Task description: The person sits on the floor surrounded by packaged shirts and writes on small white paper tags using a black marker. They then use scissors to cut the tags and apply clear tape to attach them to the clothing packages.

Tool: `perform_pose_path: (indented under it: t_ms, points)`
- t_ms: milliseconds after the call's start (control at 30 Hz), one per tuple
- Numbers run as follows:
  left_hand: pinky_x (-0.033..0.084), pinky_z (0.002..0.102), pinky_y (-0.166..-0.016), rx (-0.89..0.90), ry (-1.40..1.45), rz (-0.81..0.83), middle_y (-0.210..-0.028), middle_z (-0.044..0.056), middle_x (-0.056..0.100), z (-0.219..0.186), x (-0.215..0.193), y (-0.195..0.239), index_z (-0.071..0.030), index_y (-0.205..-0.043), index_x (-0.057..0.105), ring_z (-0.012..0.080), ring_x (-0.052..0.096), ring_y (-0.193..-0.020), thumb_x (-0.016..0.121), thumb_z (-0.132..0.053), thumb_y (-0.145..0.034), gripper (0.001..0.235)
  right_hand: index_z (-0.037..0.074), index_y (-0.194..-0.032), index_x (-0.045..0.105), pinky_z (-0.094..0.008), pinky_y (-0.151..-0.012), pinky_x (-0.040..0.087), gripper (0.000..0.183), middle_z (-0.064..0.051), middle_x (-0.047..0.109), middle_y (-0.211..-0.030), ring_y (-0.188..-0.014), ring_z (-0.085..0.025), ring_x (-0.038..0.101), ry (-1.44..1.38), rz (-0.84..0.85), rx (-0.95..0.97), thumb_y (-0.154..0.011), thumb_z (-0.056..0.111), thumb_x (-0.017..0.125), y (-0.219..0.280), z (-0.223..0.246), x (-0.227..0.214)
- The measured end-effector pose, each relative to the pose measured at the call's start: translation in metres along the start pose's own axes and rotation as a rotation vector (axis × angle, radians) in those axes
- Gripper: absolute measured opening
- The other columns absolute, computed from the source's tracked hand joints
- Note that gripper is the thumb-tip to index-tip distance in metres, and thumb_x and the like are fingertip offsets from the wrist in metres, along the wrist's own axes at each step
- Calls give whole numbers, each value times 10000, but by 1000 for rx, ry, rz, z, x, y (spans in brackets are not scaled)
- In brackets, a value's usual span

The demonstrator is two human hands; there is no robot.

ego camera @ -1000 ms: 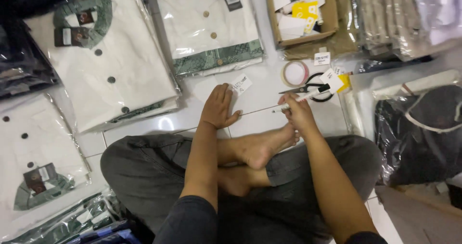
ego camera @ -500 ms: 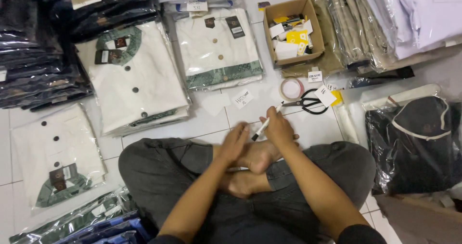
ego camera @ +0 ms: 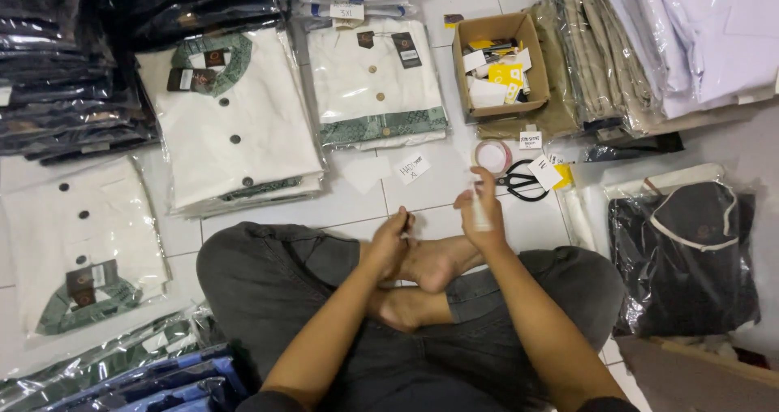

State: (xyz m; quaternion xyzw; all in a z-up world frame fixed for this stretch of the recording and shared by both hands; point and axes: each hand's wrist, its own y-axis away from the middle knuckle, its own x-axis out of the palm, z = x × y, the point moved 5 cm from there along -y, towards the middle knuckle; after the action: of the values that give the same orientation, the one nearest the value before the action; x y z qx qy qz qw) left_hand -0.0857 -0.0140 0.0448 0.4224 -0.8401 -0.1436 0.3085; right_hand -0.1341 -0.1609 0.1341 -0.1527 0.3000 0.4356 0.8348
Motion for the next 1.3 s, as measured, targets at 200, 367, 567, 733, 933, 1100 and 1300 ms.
perform_pose_path:
  t_ms: [200,367,567,733,933,1100,1300]
  points:
    - [446,206,-679,79,331,-42,-796,-32,480,-17,-9,-3,-86,-995,564,77,473,-703,502,-280,-873,238,48,-849,485,-194,-354,391,252,-30,420,-564,-463,-89,393,-761,-57,257,-893,233,319,15,-34,16]
    - [517,227,-707,84,340,-48,-803,76,618,-9,-4,-1,11,-1044,577,110,592,-681,559,-66,-827,230,43,-761,480,-214,-316,382,84,-150,514,-531,-408,-108,401,-865,-42,240,-806,104,444,16,-42,20]
    - [533,266,-738,114,362,-23,-848,139,632,-9,2,0,60,-1031,560,149,627,-726,541,33,-804,229,17,-708,483,-221,-273,342,108,-171,515,-499,-353,-105,379,-808,-48,225,-788,81,448,14,-43,20]
    - [533,257,-745,125,340,6,-862,130,636,-17,8,2,46,-1030,562,135,630,-738,530,27,-809,224,3,-703,506,-205,-290,348,96,-171,524,-492,-354,-98,392,-774,-38,233,-761,60,455,15,-38,23]
    - [543,271,-719,126,239,73,-839,137,636,-6,10,-5,24,-1027,577,155,638,-730,552,15,-800,229,9,-690,522,-201,-300,357,81,-163,517,-459,-334,-102,423,-712,-4,204,-749,29,471,13,-28,23]
    - [544,238,-655,158,-6,148,-778,109,649,-4,5,-10,-16,-1020,609,135,642,-681,592,-25,-786,234,-3,-666,558,-225,-303,380,60,-147,506,-410,-314,-133,474,-584,99,117,-699,-24,513,7,-54,29]
    - [498,257,-569,222,-495,195,-673,111,649,9,3,-13,-9,-934,639,129,603,-545,642,-77,-763,184,94,-660,604,-264,-519,433,67,-62,523,-402,-418,-169,540,-128,228,185,-695,150,592,12,-55,38]
